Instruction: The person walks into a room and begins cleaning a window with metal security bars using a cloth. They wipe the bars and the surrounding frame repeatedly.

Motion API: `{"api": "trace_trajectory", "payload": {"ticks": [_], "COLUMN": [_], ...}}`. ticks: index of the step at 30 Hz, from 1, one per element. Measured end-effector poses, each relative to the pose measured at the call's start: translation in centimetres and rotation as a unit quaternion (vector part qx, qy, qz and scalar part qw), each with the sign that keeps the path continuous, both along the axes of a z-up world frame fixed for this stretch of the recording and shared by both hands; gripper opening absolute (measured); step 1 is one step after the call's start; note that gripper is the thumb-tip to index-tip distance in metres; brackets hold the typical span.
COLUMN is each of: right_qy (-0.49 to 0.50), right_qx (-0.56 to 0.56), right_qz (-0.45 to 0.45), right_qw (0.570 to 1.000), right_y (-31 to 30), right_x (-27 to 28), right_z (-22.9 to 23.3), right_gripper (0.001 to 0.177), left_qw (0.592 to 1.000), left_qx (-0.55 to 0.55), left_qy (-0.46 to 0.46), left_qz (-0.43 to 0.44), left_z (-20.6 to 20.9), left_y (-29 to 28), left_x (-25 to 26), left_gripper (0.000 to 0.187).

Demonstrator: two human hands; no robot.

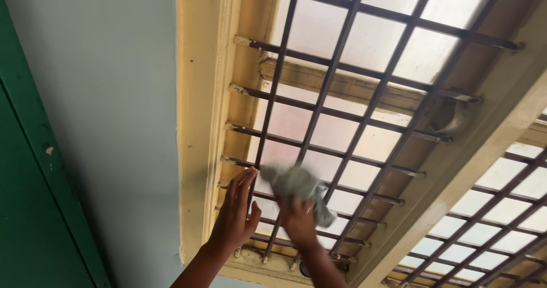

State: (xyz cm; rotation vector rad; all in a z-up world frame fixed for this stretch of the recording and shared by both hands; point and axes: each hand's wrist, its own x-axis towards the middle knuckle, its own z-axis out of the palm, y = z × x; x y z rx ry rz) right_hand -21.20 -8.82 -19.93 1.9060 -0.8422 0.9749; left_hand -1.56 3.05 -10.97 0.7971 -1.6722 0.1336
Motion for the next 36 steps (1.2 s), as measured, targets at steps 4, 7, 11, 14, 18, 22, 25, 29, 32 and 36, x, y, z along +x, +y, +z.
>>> {"api": "trace_trajectory", "payload": {"ticks": [4, 7, 11, 14, 18, 22, 25, 29, 32, 36], "right_qy": [0.066, 0.049, -0.096, -0.29, -0.273, -0.172, -0.195, -0.209, -0.179, -0.145], "right_qx": [0.132, 0.171, 0.114, 0.064, -0.15, -0.124, -0.103, -0.044, -0.034, 0.001], "right_qz": [0.106, 0.17, 0.305, 0.262, 0.19, 0.039, 0.036, 0.01, 0.019, -0.016], "right_qw": [0.983, 0.969, 0.941, 0.918, 0.931, 0.977, 0.975, 0.977, 0.983, 0.989], "right_y": [2.7, 4.6, 7.0, 9.2, 9.2, 3.6, 1.8, 0.8, 0.1, -0.5], "right_x": [-3.3, -7.2, -12.1, -12.9, -11.6, -8.6, -6.0, -6.2, -7.0, -8.1], "right_z": [-5.7, -3.1, 7.3, 15.2, 22.8, 24.6, 20.9, 15.5, 10.5, 3.4], "right_gripper": [0.045, 0.043, 0.07, 0.062, 0.057, 0.064, 0.061, 0.061, 0.054, 0.053], "left_qw": [0.999, 0.999, 1.0, 0.999, 0.999, 0.996, 0.997, 0.996, 0.989, 0.971], "left_qx": [-0.017, -0.025, -0.015, -0.005, -0.015, -0.07, -0.029, 0.011, 0.038, 0.067], "left_qy": [-0.032, -0.032, -0.025, -0.029, -0.034, -0.043, -0.057, -0.076, -0.11, -0.166], "left_qz": [0.008, 0.002, -0.006, -0.023, -0.038, 0.017, 0.036, 0.045, 0.092, 0.16], "left_z": [-0.1, 0.3, 1.4, 2.6, 4.9, 6.3, 6.3, 4.6, 3.5, 3.0], "left_y": [0.3, 0.7, 0.9, 0.7, -0.1, -1.0, -2.1, -3.8, -4.6, -5.4], "left_x": [-0.8, -1.3, -2.4, -3.2, -4.4, -5.2, -5.8, -6.5, -7.3, -8.0], "left_gripper": [0.074, 0.072, 0.067, 0.062, 0.058, 0.061, 0.063, 0.069, 0.073, 0.079]}}
